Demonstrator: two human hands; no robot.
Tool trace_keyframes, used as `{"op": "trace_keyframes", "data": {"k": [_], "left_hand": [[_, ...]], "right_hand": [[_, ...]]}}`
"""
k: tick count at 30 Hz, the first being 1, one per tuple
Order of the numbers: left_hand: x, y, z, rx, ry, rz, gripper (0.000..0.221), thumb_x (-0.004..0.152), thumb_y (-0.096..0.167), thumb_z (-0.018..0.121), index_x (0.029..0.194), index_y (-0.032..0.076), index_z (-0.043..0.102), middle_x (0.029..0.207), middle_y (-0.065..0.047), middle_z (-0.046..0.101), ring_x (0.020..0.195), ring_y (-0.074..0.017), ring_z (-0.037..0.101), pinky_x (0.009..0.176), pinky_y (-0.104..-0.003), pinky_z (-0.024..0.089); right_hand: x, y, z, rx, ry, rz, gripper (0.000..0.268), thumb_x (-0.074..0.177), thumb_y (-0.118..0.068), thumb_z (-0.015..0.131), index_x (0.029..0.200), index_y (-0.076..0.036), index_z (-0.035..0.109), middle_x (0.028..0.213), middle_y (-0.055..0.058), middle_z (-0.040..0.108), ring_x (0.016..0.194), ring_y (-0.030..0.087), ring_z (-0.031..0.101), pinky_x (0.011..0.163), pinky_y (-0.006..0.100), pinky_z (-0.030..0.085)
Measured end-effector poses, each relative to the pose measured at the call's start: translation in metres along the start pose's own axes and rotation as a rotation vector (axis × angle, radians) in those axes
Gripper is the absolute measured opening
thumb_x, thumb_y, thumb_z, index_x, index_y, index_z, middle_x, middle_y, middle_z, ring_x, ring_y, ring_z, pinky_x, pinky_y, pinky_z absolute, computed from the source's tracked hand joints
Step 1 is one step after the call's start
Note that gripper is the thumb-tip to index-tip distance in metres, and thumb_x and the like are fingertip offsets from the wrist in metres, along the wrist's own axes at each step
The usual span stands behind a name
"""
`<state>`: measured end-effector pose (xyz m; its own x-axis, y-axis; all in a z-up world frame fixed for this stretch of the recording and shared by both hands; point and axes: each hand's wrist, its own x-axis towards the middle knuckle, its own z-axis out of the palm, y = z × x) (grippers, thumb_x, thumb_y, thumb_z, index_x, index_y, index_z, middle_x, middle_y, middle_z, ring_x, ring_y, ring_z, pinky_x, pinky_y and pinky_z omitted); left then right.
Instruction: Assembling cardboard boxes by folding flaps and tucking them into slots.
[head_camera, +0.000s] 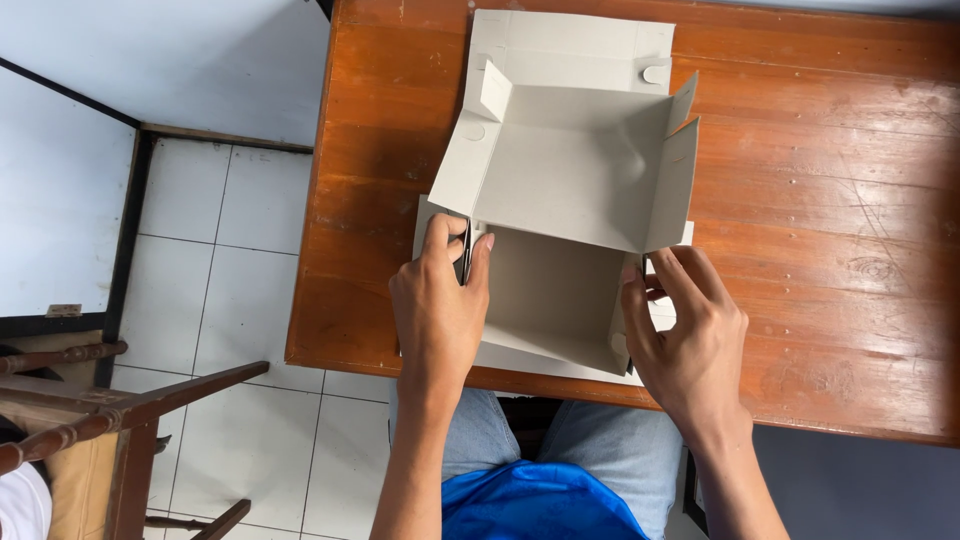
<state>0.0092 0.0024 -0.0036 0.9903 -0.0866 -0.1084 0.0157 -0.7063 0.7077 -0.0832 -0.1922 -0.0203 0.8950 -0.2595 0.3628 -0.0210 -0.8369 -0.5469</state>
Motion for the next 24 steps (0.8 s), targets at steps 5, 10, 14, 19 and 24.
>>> {"op": "trace_keyframes", "data": {"k": [5, 10, 14, 19, 24], "left_hand": [[-0.004, 0.000, -0.003, -0.081, 0.028, 0.035, 0.023, 0.102, 0.029, 0.063, 0.112, 0.008, 0.062, 0.107, -0.026, 0.076, 0.102, -0.0416, 0.074, 0.085, -0.052, 0.059], [-0.009, -0.003, 0.000, -0.124, 0.049, 0.076, 0.012, 0.104, 0.019, 0.057, 0.109, 0.009, 0.062, 0.103, -0.022, 0.078, 0.096, -0.0390, 0.077, 0.081, -0.050, 0.060], [-0.013, 0.002, 0.005, -0.061, 0.064, 0.111, 0.013, 0.107, 0.016, 0.051, 0.112, 0.008, 0.060, 0.102, -0.023, 0.078, 0.091, -0.0391, 0.077, 0.079, -0.052, 0.060], [-0.010, -0.012, 0.015, -0.005, 0.111, 0.198, 0.008, 0.107, 0.012, 0.049, 0.111, 0.012, 0.055, 0.065, -0.010, 0.065, 0.053, -0.0351, 0.059, 0.052, -0.042, 0.042], [-0.015, -0.005, 0.010, -0.126, 0.139, 0.249, 0.005, 0.107, 0.011, 0.050, 0.108, 0.008, 0.046, 0.077, -0.005, 0.073, 0.062, -0.0298, 0.068, 0.053, -0.036, 0.047]], "right_hand": [[-0.004, 0.006, 0.003, 0.036, 0.016, 0.033, 0.039, 0.096, 0.002, 0.064, 0.135, 0.003, 0.072, 0.088, 0.015, 0.068, 0.071, 0.032, 0.074, 0.062, 0.043, 0.060], [0.003, 0.005, 0.003, 0.047, 0.001, 0.050, 0.040, 0.098, 0.001, 0.063, 0.137, 0.005, 0.069, 0.092, 0.018, 0.070, 0.075, 0.035, 0.075, 0.065, 0.046, 0.059], [0.015, -0.010, -0.007, -0.029, -0.010, 0.039, 0.047, 0.098, -0.005, 0.069, 0.142, 0.011, 0.064, 0.095, 0.026, 0.072, 0.078, 0.040, 0.075, 0.063, 0.050, 0.059], [0.010, -0.038, -0.016, -0.195, 0.255, -0.051, 0.033, 0.109, -0.008, 0.076, 0.136, 0.004, 0.060, 0.106, 0.014, 0.061, 0.084, 0.028, 0.049, 0.088, 0.042, 0.044], [0.037, -0.059, 0.010, 0.081, -0.476, 0.158, 0.027, 0.097, -0.033, 0.064, 0.114, -0.015, 0.074, 0.078, -0.005, 0.080, 0.063, 0.022, 0.072, 0.056, 0.040, 0.049]]}}
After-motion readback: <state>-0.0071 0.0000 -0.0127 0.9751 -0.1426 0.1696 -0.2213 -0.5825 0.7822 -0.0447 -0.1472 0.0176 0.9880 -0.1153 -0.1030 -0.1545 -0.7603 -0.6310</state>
